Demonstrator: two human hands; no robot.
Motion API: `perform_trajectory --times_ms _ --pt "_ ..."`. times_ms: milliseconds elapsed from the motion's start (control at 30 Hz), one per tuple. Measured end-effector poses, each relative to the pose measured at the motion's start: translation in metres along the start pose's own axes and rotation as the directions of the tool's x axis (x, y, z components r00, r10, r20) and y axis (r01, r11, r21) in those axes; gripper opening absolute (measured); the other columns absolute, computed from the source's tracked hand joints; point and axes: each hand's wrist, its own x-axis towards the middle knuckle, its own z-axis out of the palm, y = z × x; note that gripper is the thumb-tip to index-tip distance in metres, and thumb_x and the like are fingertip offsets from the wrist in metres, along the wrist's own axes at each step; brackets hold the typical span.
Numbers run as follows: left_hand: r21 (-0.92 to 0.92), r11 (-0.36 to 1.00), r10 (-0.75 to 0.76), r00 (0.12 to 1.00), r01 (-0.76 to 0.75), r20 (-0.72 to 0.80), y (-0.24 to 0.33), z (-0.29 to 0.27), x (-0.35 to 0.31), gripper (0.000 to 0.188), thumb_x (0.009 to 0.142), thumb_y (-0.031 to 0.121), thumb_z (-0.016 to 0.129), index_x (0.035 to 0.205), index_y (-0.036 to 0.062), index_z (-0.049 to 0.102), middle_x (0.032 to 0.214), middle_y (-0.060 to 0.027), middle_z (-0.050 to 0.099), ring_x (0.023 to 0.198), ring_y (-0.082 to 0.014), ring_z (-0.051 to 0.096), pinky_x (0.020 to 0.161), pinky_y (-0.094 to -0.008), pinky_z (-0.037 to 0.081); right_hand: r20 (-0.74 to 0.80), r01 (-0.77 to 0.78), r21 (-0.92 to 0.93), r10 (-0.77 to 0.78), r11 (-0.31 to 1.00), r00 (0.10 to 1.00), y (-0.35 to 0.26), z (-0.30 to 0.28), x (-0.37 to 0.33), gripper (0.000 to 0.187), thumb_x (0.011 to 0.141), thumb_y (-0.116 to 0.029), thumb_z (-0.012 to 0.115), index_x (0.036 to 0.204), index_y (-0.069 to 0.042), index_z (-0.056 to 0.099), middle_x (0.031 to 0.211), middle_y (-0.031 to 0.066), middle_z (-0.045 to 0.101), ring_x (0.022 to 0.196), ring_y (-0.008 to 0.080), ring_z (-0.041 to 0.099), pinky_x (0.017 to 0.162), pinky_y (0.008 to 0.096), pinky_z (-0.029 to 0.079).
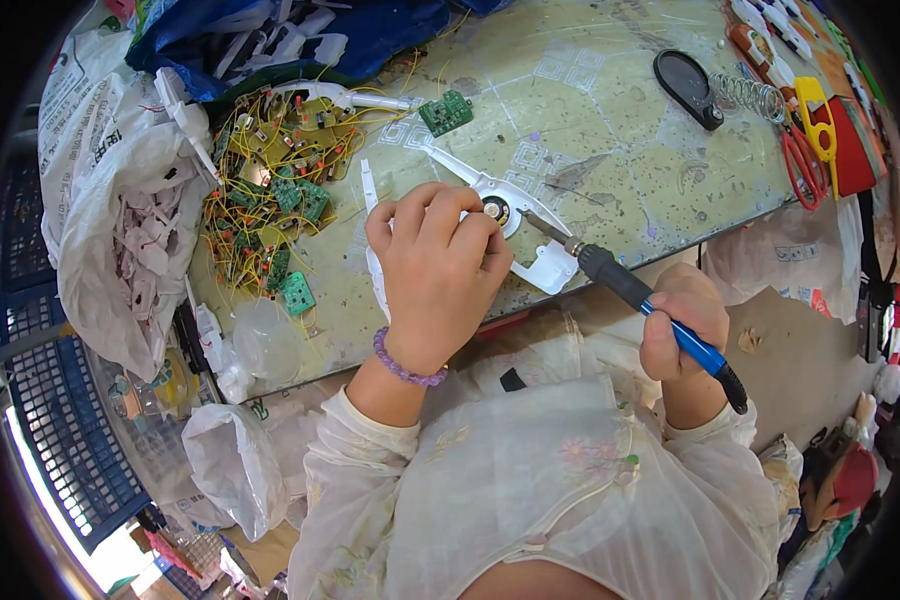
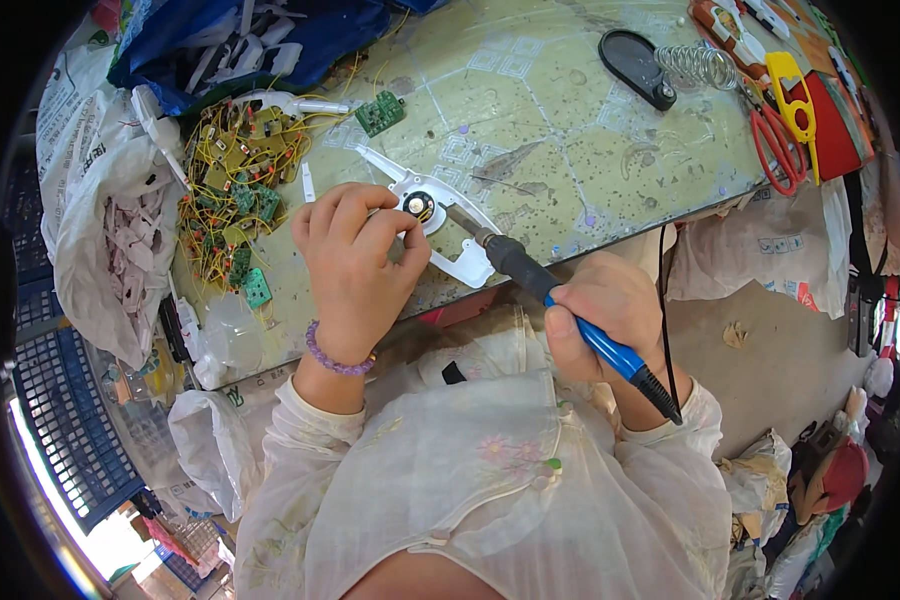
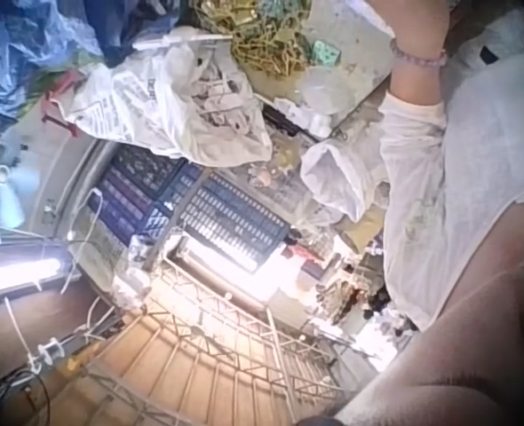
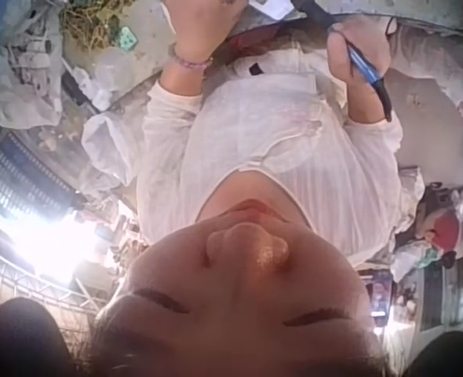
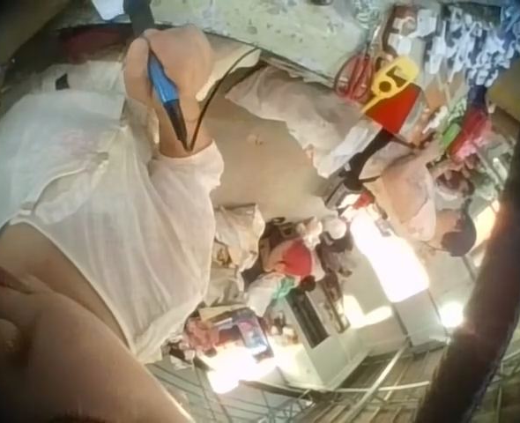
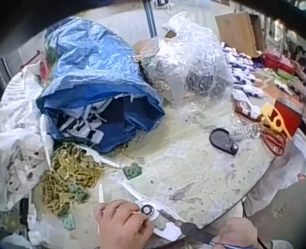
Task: Soldering wires and electronic components onto small circuit boards at a manufacturing workbench.
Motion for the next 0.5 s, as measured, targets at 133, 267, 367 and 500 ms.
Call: perform_trajectory --times_ms 133,267,367,500 --pt "0.005 1.000 -0.008 1.000 0.008 0.006 -0.0010 0.0017 -0.0015 0.016 0.062 0.006 0.073 0.071 0.0139 0.061 0.091 0.0021 0.060 0.095 -0.0201 0.056 0.083 -0.0381 0.034 0.016 0.012 -0.002 -0.012 1.000 1.000 0.0015 0.0054 0.0027 0.014 0.078 -0.003 0.063 0.089 0.000 0.055 0.060 0.0079 0.054 0.045 0.0231 0.048 0.045 0.0330 0.039" --pt "0.001 1.000 -0.016 1.000 0.016 0.013 -0.0018 0.0026 -0.0023 0.017 0.062 0.006 0.073 0.071 0.0139 0.061 0.091 0.0021 0.060 0.096 -0.0200 0.056 0.084 -0.0383 0.034 0.036 0.016 -0.023 -0.015 1.000 0.999 0.0003 0.0059 0.0044 0.014 0.078 -0.003 0.062 0.090 -0.001 0.055 0.060 0.0073 0.054 0.045 0.0224 0.048 0.044 0.0330 0.039" --pt "-0.003 1.000 -0.009 1.000 0.009 0.012 -0.0020 0.0030 -0.0022 0.017 0.062 0.006 0.073 0.071 0.0138 0.061 0.091 0.0021 0.060 0.096 -0.0199 0.055 0.084 -0.0383 0.034 0.053 0.025 -0.021 -0.024 0.999 0.998 0.0010 0.0064 0.0053 0.016 0.078 -0.002 0.062 0.091 -0.001 0.054 0.061 0.0072 0.055 0.045 0.0222 0.048 0.044 0.0330 0.039" --pt "-0.031 0.999 -0.015 1.000 0.016 0.025 -0.0022 0.0034 -0.0033 0.012 0.066 0.006 0.068 0.073 0.0104 0.059 0.091 0.0002 0.058 0.097 -0.0203 0.054 0.086 -0.0422 0.033 0.062 0.032 -0.018 -0.031 0.999 0.998 0.0015 0.0071 0.0060 0.017 0.078 -0.002 0.062 0.093 -0.002 0.054 0.061 0.0070 0.055 0.045 0.0222 0.048 0.044 0.0329 0.039"
